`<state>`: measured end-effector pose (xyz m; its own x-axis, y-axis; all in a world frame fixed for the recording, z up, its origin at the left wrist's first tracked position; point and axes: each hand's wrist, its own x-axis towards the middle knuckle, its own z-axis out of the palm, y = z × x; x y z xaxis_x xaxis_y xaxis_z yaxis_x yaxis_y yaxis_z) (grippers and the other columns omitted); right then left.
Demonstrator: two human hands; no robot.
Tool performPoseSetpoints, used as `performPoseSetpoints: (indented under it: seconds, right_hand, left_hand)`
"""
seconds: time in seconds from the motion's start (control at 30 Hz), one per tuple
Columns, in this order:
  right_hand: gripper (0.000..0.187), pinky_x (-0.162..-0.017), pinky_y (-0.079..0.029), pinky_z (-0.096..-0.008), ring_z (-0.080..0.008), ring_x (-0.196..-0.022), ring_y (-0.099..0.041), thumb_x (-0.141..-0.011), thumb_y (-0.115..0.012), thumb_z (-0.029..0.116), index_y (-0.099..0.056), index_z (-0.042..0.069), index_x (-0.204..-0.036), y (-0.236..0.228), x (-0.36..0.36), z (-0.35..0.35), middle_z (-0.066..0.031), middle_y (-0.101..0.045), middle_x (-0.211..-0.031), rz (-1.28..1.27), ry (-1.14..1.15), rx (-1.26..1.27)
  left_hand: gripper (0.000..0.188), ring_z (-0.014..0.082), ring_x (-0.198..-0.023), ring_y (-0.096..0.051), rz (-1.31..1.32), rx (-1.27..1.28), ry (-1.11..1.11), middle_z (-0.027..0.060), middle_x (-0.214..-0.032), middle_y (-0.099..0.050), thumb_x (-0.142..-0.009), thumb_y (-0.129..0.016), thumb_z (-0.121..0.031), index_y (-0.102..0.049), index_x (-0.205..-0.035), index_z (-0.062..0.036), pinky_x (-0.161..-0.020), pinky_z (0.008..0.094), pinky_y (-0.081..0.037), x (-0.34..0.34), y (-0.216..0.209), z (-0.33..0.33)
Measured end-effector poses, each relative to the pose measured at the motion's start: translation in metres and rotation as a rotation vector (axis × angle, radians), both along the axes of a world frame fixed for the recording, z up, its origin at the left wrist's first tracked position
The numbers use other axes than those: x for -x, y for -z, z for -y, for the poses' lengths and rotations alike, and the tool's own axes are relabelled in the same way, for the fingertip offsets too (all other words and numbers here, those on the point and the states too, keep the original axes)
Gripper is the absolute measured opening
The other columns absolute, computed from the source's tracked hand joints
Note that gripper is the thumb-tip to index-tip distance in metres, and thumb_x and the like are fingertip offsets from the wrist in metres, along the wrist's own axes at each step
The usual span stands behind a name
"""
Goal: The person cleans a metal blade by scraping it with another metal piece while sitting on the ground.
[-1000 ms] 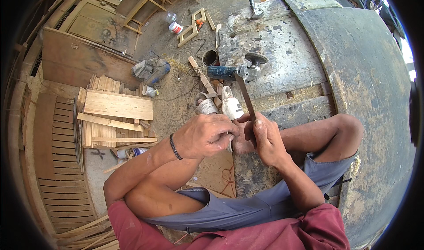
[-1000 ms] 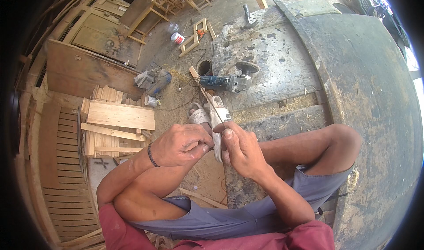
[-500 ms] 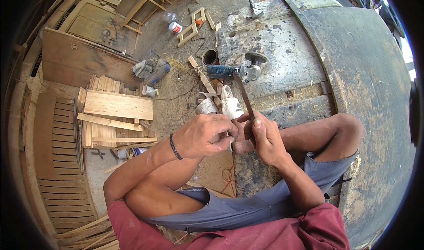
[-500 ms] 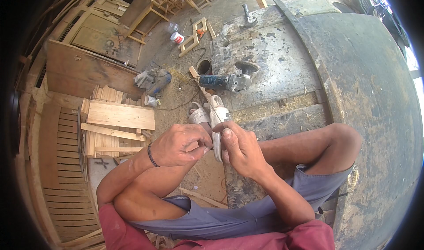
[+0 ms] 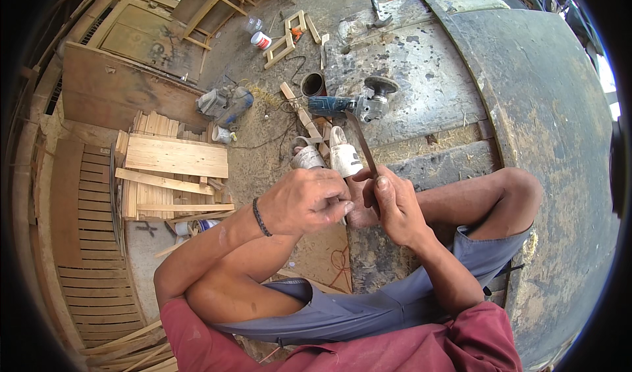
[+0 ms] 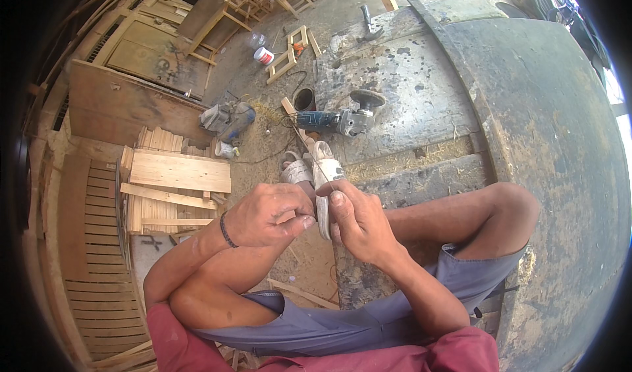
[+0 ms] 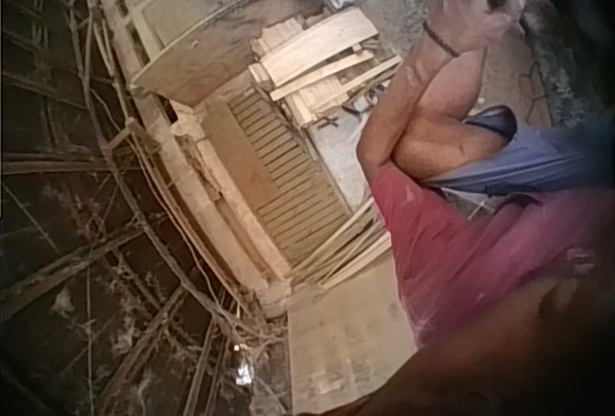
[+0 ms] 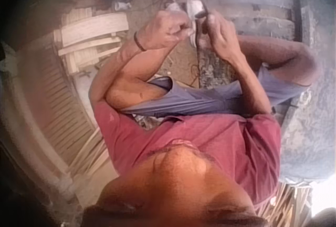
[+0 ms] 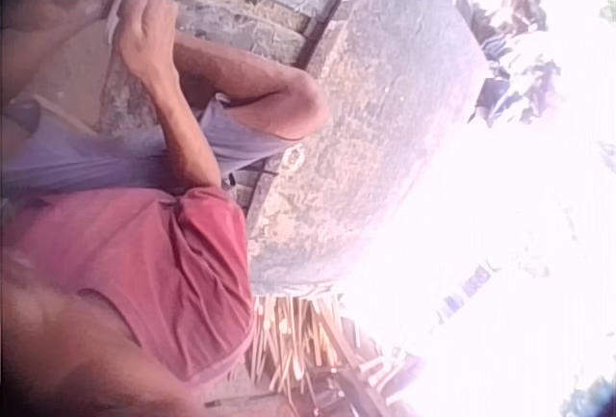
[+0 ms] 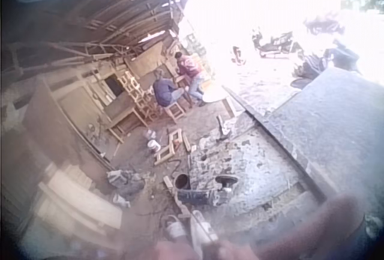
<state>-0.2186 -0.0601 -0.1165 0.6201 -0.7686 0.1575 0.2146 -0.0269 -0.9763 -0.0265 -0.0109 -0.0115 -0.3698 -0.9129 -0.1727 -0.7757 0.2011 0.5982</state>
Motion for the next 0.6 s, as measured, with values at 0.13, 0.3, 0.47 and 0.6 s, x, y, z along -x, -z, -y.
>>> performPoseSetpoints:
  seconds: [0.13, 0.3, 0.47, 0.6]
  right_hand:
    - [0.052, -0.061, -0.048, -0.0369, -0.0255, -0.060, -0.063, -0.108, -0.032, 0.041, -0.063, 0.001, -0.110, 0.0019, -0.0010, -0.0006, -0.0139, -0.059, -0.065, 0.012, 0.013, 0.022]
    - [0.055, -0.059, -0.047, -0.0357, -0.0226, -0.056, -0.062, -0.108, -0.028, 0.042, -0.064, 0.000, -0.111, 0.0010, 0.0004, -0.0007, -0.0107, -0.056, -0.059, 0.018, -0.006, -0.007]
    - [0.056, -0.058, -0.046, -0.0358, -0.0218, -0.055, -0.061, -0.108, -0.028, 0.044, -0.064, 0.000, -0.111, -0.0010, 0.0005, -0.0015, -0.0099, -0.055, -0.058, 0.019, -0.015, -0.036]
    - [0.057, -0.057, -0.046, -0.0348, -0.0205, -0.054, -0.060, -0.108, -0.028, 0.045, -0.064, 0.000, -0.111, 0.0019, -0.0008, -0.0011, -0.0094, -0.056, -0.058, 0.023, -0.005, -0.004]
  left_hand:
    - [0.012, 0.0316, -0.082, -0.068, -0.024, 0.033, -0.043, 0.0134, -0.090, -0.069, -0.087, -0.070, -0.010, -0.068, -0.093, -0.0007, -0.074, 0.0383, -0.055, -0.0028, 0.0027, -0.0006]
    - [0.009, 0.0292, -0.083, -0.069, -0.063, 0.016, -0.176, 0.0128, -0.093, -0.071, -0.088, -0.068, -0.007, -0.069, -0.095, -0.0010, -0.073, 0.0368, -0.056, 0.0033, -0.0011, 0.0015]
    - [0.014, 0.0283, -0.085, -0.070, -0.053, 0.117, -0.071, 0.0116, -0.094, -0.071, -0.083, -0.068, -0.002, -0.070, -0.098, -0.0021, -0.075, 0.0363, -0.057, -0.0007, 0.0029, 0.0031]
    - [0.015, 0.0288, -0.086, -0.070, -0.036, 0.085, -0.087, 0.0111, -0.094, -0.071, -0.080, -0.068, 0.000, -0.070, -0.094, -0.0020, -0.076, 0.0369, -0.058, 0.0004, 0.0014, 0.0027]
